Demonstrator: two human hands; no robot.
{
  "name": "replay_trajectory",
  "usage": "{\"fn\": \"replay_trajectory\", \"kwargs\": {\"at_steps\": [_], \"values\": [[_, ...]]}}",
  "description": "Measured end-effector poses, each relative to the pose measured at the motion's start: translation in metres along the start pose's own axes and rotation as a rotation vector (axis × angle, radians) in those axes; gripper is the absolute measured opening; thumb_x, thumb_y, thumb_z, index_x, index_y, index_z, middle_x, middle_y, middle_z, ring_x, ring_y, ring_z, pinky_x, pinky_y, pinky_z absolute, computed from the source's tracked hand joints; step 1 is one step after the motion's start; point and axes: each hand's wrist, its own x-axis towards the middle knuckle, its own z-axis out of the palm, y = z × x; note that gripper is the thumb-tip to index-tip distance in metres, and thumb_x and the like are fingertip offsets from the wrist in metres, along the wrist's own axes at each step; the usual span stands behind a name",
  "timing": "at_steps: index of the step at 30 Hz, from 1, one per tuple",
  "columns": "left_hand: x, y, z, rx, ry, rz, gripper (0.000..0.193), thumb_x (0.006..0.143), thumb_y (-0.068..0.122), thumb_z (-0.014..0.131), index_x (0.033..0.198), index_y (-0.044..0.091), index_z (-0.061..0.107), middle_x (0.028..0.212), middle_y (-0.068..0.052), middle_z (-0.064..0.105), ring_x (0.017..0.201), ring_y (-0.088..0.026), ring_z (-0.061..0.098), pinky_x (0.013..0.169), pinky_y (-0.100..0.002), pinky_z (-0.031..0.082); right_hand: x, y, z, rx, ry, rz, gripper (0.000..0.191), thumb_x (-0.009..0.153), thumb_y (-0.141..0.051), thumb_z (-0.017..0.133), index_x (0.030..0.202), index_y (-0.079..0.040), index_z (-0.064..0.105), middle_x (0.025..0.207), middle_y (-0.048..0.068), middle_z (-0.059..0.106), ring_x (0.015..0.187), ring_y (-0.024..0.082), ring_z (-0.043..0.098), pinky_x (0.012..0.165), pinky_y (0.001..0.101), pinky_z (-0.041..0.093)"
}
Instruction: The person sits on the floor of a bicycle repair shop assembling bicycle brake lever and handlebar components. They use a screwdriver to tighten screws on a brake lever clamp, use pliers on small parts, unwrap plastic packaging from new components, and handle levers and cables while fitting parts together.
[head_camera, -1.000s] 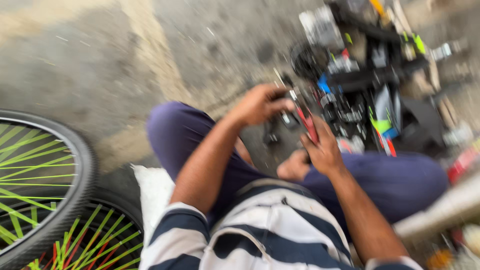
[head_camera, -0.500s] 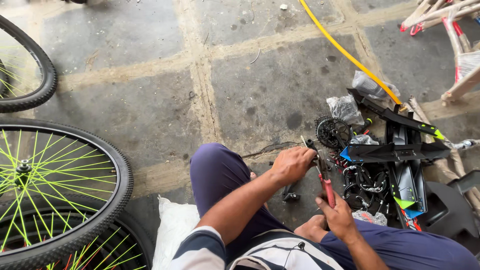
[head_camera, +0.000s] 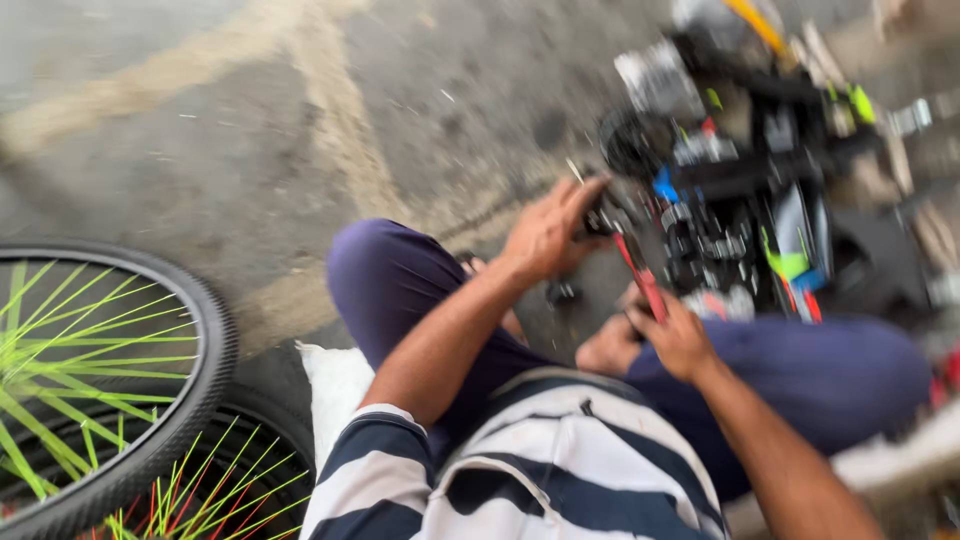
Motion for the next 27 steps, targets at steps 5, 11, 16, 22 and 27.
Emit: {"fn": "replay_trajectory", "kwargs": {"at_steps": [5,11,16,22,27], "values": [[0.0,0.001,-0.006,-0.298,-0.147,-0.227,0.095,0.07,0.033,0.094,0.146,0.014,0.04,0.099,-0.017,0.071,0.091,-0.036,0.073,0.08,-0.044,0.057,-0.013,0.001,0.001,0.016,-0.009,0.105,0.028,0.093,-0.024,0.067,0.112,-0.004,0.067,0.098,0.011,0.071,0.091,0.025,0.07,0.085,0.0351,0.055],[-0.008,0.002,0.007,-0.112,-0.119,-0.161,0.071,0.08,0.025,0.088,0.135,0.009,0.046,0.1,-0.021,0.071,0.093,-0.042,0.069,0.077,-0.048,0.053,-0.013,-0.013,0.008,-0.107,0.016,0.166,0.029,0.092,-0.026,0.068,0.108,-0.002,0.069,0.094,0.018,0.069,0.086,0.033,0.069,0.079,0.04,0.052],[-0.014,0.005,0.019,0.044,-0.045,0.032,0.055,0.089,0.017,0.078,0.133,0.008,0.047,0.104,-0.015,0.067,0.096,-0.036,0.069,0.079,-0.046,0.054,-0.007,-0.017,0.019,-0.058,0.046,0.208,0.029,0.092,-0.029,0.069,0.101,-0.001,0.071,0.088,0.017,0.07,0.083,0.031,0.069,0.08,0.0388,0.052],[-0.011,0.003,0.022,0.122,-0.027,0.089,0.048,0.091,0.015,0.076,0.131,0.008,0.05,0.104,-0.011,0.065,0.093,-0.031,0.069,0.078,-0.043,0.054,-0.004,-0.012,0.017,0.013,0.031,0.353,0.03,0.099,-0.032,0.067,0.106,-0.003,0.07,0.084,0.014,0.068,0.079,0.022,0.064,0.076,0.037,0.052],[-0.01,-0.002,0.022,0.095,0.021,0.085,0.05,0.089,0.016,0.078,0.13,0.01,0.05,0.107,-0.009,0.065,0.097,-0.03,0.069,0.08,-0.042,0.054,0.008,0.003,0.004,0.47,0.03,0.335,0.034,0.104,-0.026,0.061,0.132,-0.006,0.065,0.097,0.0,0.065,0.086,0.008,0.059,0.077,0.0256,0.049]]}}
